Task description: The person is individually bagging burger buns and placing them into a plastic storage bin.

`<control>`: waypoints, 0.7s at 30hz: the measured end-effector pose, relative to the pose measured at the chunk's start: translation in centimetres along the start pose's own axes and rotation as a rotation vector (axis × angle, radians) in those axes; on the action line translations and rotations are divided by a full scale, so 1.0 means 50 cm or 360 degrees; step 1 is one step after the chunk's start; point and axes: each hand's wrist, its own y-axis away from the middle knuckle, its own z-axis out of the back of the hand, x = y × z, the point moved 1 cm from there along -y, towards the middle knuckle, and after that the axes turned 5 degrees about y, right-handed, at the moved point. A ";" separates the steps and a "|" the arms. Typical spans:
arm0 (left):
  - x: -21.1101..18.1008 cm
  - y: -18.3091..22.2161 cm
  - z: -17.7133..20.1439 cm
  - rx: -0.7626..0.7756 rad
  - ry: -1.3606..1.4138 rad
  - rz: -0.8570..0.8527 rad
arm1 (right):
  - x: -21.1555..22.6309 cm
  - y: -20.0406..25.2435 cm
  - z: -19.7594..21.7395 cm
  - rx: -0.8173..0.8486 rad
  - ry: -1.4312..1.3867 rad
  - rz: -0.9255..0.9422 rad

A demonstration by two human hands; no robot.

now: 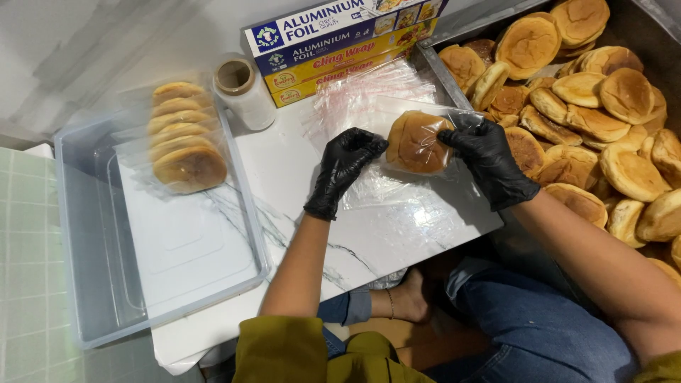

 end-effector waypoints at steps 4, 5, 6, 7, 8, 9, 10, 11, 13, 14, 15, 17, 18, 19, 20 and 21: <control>0.005 0.002 -0.007 -0.0025 0.0075 -0.0031 | -0.007 -0.004 0.003 0.0026 -0.0014 0.0020; -0.001 0.008 -0.005 -0.0029 0.0090 -0.0036 | -0.006 -0.002 0.003 0.0015 -0.0004 0.0018; -0.008 0.015 -0.003 -0.0034 0.0104 -0.0041 | -0.004 0.000 0.002 0.0004 0.0005 0.0016; -0.004 0.012 -0.003 -0.0035 0.0104 -0.0041 | -0.004 -0.001 0.002 0.0004 0.0005 0.0016; 0.000 0.010 -0.003 -0.0036 0.0084 -0.0031 | -0.004 -0.002 0.002 0.0004 -0.0003 0.0013; 0.004 0.008 -0.002 -0.0038 0.0064 -0.0020 | -0.005 -0.003 0.002 0.0003 -0.0011 0.0010; 0.007 0.008 -0.002 -0.0038 0.0064 -0.0019 | -0.001 0.000 -0.002 0.0003 -0.0011 0.0009; 0.009 0.008 -0.001 -0.0051 0.0115 -0.0014 | 0.004 0.004 -0.005 0.0002 0.0011 0.0014; 0.009 0.005 0.004 -0.0063 0.0166 -0.0008 | 0.003 0.002 -0.006 0.0001 0.0032 0.0018; 0.007 0.001 0.010 -0.0139 0.0196 0.0024 | -0.002 -0.003 -0.003 -0.0001 0.0027 0.0010; 0.004 -0.003 0.016 -0.0215 0.0226 0.0056 | -0.007 -0.008 -0.001 -0.0003 0.0022 0.0002; -0.002 -0.004 0.013 -0.0223 0.0237 0.0075 | -0.001 0.002 -0.007 0.0005 0.0033 0.0002; -0.005 -0.004 0.012 -0.0232 0.0247 0.0096 | 0.002 0.007 -0.010 0.0013 0.0045 0.0001; -0.007 -0.003 0.009 -0.0233 0.0248 0.0096 | 0.006 0.009 -0.012 0.0014 0.0045 0.0001; -0.009 -0.001 0.006 -0.0206 0.0174 0.0113 | 0.009 0.011 -0.013 0.0031 0.0091 0.0011; -0.011 0.000 0.002 -0.0178 0.0100 0.0131 | 0.012 0.014 -0.014 0.0048 0.0137 0.0020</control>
